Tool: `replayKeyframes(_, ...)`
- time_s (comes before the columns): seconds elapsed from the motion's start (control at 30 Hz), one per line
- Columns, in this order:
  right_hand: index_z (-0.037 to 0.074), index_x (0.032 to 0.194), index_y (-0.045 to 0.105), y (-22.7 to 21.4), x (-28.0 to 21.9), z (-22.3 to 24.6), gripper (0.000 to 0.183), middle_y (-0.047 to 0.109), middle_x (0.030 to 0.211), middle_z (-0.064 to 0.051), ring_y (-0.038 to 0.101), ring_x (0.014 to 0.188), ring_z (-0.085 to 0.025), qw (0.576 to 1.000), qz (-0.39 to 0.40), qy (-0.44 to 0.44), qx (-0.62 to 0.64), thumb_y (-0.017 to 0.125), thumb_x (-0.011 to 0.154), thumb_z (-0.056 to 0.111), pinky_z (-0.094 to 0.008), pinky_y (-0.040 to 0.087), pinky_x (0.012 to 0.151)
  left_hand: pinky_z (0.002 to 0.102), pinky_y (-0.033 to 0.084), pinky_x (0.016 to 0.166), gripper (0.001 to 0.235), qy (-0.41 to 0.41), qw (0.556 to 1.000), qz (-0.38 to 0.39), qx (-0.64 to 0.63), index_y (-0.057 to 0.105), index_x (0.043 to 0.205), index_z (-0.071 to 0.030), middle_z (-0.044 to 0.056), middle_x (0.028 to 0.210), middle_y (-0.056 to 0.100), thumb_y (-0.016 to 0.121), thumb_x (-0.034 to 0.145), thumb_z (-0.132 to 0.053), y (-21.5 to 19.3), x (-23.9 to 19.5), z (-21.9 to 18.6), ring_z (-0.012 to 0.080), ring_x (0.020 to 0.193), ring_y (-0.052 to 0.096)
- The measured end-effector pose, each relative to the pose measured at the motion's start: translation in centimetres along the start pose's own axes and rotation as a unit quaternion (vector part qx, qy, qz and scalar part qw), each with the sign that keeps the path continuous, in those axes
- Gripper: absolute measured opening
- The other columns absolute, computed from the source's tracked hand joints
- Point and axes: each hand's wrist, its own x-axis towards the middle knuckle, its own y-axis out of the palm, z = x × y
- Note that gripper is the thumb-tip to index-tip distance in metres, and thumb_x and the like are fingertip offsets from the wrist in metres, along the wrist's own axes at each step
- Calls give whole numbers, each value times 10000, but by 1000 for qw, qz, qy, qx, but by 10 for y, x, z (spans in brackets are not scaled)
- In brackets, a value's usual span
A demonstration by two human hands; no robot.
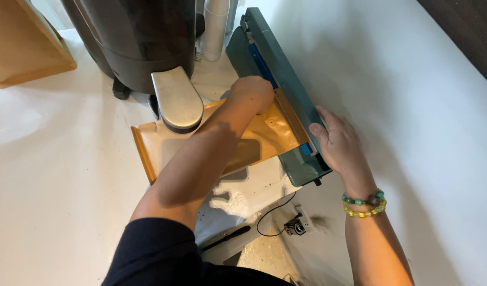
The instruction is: Sealing coffee bags using a manual heat sealer
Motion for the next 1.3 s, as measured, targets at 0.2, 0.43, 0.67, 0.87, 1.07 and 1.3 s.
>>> replayKeyframes(0.2, 162, 1500, 563, -8, 0, 4, 648, 629, 1338, -260, 587, 1212, -500, 999, -20, 3, 27, 549, 1029, 606, -623, 450, 1028, 538, 607, 796, 222, -8, 1000, -15, 4, 794, 1009, -53, 150, 952, 759, 749, 792, -47, -14, -21, -7, 351, 930, 735)
replayKeyframes(0.43, 228, 1382, 671, -29, -11, 10, 520, 729, 1183, -94, 663, 1140, -349, 993, -104, 7, 63, 619, 1020, 598, -485, 532, 956, 564, 603, 810, 207, 9, 1000, -10, 9, 775, 1036, -5, 169, 994, 752, 676, 858, -37, -29, -60, -20, 361, 974, 727)
replayKeyframes(0.67, 232, 1607, 330, 1, -77, 9, 690, 583, 1334, -22, 576, 1152, -115, 849, -338, -14, 407, 722, 1042, 164, -222, 557, 893, 516, 626, 764, 220, 53, 995, -70, 41, 778, 967, -52, 107, 892, 753, 566, 923, -86, -48, -113, -28, 320, 912, 747)
replayKeyframes(0.87, 4, 1371, 556, 58, -132, 52, 605, 672, 1067, -142, 661, 866, -158, 779, -275, 69, 560, 764, 876, 283, -273, 613, 638, 483, 641, 695, 234, 82, 986, -137, 52, 790, 903, -62, 84, 815, 757, 561, 927, -101, -70, -169, -53, 295, 830, 763)
replayKeyframes(1.07, 34, 931, 749, 54, -135, 90, 145, 642, 713, -76, 594, 610, -151, 746, -320, 21, 584, 734, 941, 179, -283, 524, 552, 473, 612, 598, 222, 81, 970, -227, 24, 766, 900, -81, 89, 704, 718, 556, 936, -144, -92, -232, -42, 341, 689, 752)
replayKeyframes(1.3, 32, 814, 689, 18, -97, 195, 168, 400, 584, 27, 367, 566, -62, 784, -277, -136, 539, 751, 943, 121, -213, 323, 505, 594, 508, 802, 275, 97, 910, -367, -165, 678, 1033, -57, 244, 756, 668, 652, 958, -321, -158, -336, 26, 488, 913, 666)
